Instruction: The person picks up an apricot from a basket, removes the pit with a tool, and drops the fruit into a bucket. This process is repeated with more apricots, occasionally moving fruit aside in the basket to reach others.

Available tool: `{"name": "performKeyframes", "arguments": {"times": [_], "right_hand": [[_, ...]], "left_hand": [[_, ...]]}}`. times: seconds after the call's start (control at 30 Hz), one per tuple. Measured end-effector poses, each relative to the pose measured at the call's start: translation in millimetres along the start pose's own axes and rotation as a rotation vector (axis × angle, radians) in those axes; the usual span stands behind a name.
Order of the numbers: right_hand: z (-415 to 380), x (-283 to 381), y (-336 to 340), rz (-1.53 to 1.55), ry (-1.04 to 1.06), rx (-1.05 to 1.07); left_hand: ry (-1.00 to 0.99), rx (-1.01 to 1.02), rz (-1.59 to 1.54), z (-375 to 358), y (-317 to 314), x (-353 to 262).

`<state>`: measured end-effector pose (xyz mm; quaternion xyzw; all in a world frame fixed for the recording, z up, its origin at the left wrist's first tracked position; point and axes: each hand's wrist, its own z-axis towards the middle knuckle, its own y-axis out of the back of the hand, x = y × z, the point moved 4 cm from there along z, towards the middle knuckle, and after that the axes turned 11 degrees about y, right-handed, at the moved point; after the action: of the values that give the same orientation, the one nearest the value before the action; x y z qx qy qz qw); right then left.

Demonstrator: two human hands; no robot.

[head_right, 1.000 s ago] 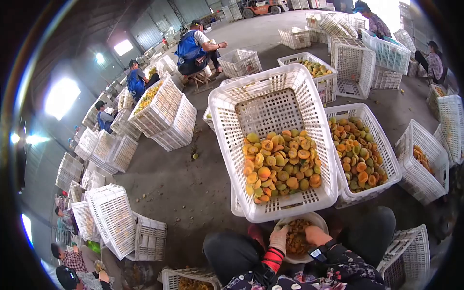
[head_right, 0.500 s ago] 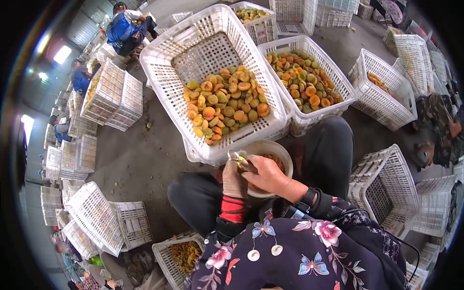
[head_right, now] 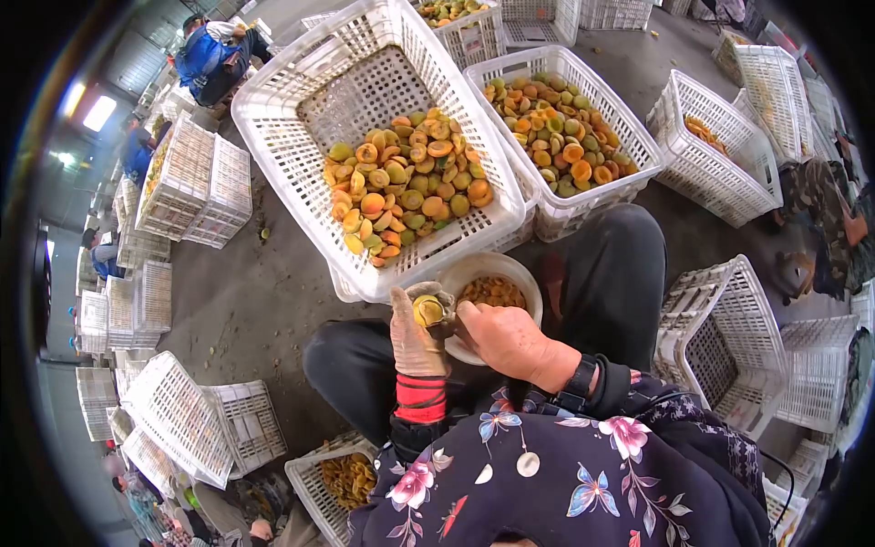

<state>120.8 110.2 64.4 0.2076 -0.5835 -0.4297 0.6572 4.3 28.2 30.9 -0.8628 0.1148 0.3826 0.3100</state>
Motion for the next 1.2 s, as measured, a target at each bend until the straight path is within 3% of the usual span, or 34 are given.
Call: {"name": "performKeyframes", "arguments": {"times": [0.07,0.17,0.27,0.33,0.4,0.47,0.53,0.6,0.63,0.73,0.77,0.8,0.87,0.9,0.93,1.0,1.07,1.13,1.2], "right_hand": [[0.8,-0.9,-0.3,-0.015,0.023,-0.015],[1.9,-3.5,-6.0,0.004,-0.054,0.131],[1.1,-8.4,-16.7,0.189,-0.131,0.202],[2.8,-12.6,-25.3,0.527,0.006,0.072],[1.9,-23.6,-31.8,0.636,0.037,0.046],[3.8,-23.8,-23.1,0.873,-0.302,0.436],[3.9,-25.2,-16.3,0.957,-0.39,0.476],[-6.2,-28.0,-25.5,1.543,-0.579,0.585],[-9.2,-27.1,-24.1,1.673,-0.622,0.58],[-16.6,-27.1,-37.9,1.471,-0.515,0.613],[-14.3,-31.2,-37.3,1.261,-0.464,0.617],[-20.3,-36.7,-42.8,1.257,-0.464,0.62],[-13.3,-38.5,-30.1,0.414,0.091,0.316],[-21.9,-47.4,-30.9,0.204,-0.042,0.477],[-19.2,-44.6,-31.0,0.201,-0.039,0.472],[-8.9,-43.0,-17.0,0.269,-0.122,0.063],[2.8,-41.1,-14.9,0.264,-0.099,0.001],[14.7,-40.2,-9.4,0.265,-0.058,-0.109],[18.4,-42.3,-0.5,0.229,-0.057,-0.089]], "left_hand": [[0.003,-0.012,-0.001,0.5,-0.1,-0.2],[-0.041,-0.027,0.092,5.0,0.5,-2.3],[-0.014,-0.019,0.115,7.4,2.5,-4.6],[0.031,-0.004,0.154,10.8,6.5,-2.7],[0.004,0.002,0.2,13.1,7.0,-3.7],[-0.022,0.011,0.25,16.7,8.1,-4.8],[-0.023,0.048,0.303,22.1,7.0,-4.4],[0.006,0.072,0.246,20.5,2.8,-3.4],[0.031,0.094,0.188,19.8,1.1,-3.2],[0.128,0.174,-0.026,27.3,0.7,1.7],[0.097,0.121,-0.059,29.6,5.0,2.5],[0.095,0.121,-0.062,33.5,7.6,4.8],[0.014,-0.031,-0.105,40.0,20.8,6.4],[0.009,-0.031,-0.105,41.0,23.5,8.9],[-0.011,-0.037,-0.045,41.0,24.0,10.0],[-0.059,-0.045,0.075,41.1,24.2,12.3],[0.057,0.038,0.158,35.5,17.2,20.2],[0.006,0.181,0.194,32.9,5.5,27.0],[-0.014,0.265,0.216,28.5,1.0,31.6]]}}
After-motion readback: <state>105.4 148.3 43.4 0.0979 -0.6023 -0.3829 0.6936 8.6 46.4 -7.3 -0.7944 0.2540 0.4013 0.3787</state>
